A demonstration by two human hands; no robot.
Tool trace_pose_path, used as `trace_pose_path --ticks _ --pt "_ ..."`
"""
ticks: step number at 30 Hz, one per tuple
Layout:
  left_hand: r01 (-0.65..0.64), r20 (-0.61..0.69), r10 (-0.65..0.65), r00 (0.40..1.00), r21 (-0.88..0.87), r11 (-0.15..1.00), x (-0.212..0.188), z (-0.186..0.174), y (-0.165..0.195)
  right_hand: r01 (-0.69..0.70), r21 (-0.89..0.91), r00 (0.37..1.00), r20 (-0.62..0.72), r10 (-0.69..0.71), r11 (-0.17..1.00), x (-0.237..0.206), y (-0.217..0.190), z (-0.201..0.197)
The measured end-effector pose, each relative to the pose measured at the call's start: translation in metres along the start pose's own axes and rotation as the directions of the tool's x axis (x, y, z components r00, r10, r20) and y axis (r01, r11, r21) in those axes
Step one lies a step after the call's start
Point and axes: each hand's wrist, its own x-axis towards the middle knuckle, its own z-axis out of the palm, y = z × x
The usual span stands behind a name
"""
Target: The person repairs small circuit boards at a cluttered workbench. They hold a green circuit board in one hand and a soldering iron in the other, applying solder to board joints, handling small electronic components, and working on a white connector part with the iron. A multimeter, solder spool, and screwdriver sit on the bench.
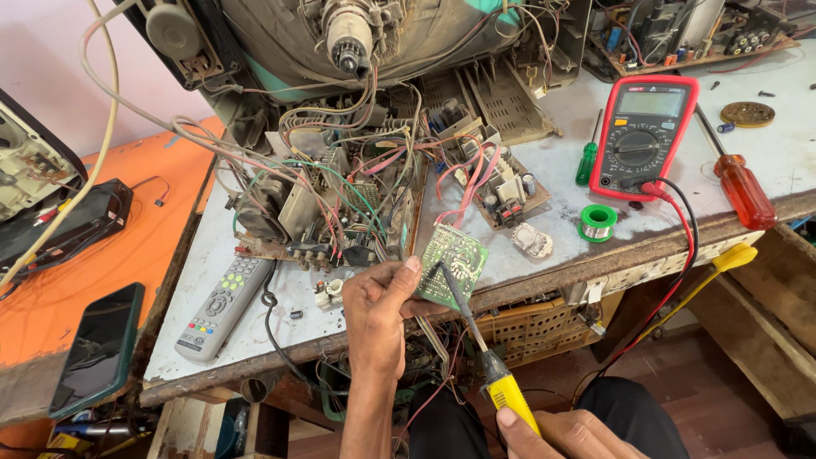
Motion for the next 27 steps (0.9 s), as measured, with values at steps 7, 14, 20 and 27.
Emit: trace_pose_path --ticks 7,14,20,27 --pt "0.004 0.001 -0.004 1.000 -0.010 1.000 0.000 0.000 0.000 0.065 -0.039 0.997 0.041 -0.063 0.997 0.002 0.003 -0.001" --pt "-0.001 -0.001 0.001 1.000 -0.022 1.000 -0.001 -0.001 0.000 0.040 -0.078 0.999 -0.020 -0.041 0.996 -0.030 0.014 0.017" --pt "-0.017 -0.006 0.017 1.000 -0.022 1.000 0.000 -0.001 0.000 -0.058 -0.063 0.994 -0.093 0.052 0.996 -0.086 0.045 0.028" --pt "-0.022 -0.013 0.022 1.000 -0.004 1.000 -0.001 -0.002 -0.001 -0.089 -0.080 0.993 -0.080 0.083 0.993 -0.096 0.061 0.044"
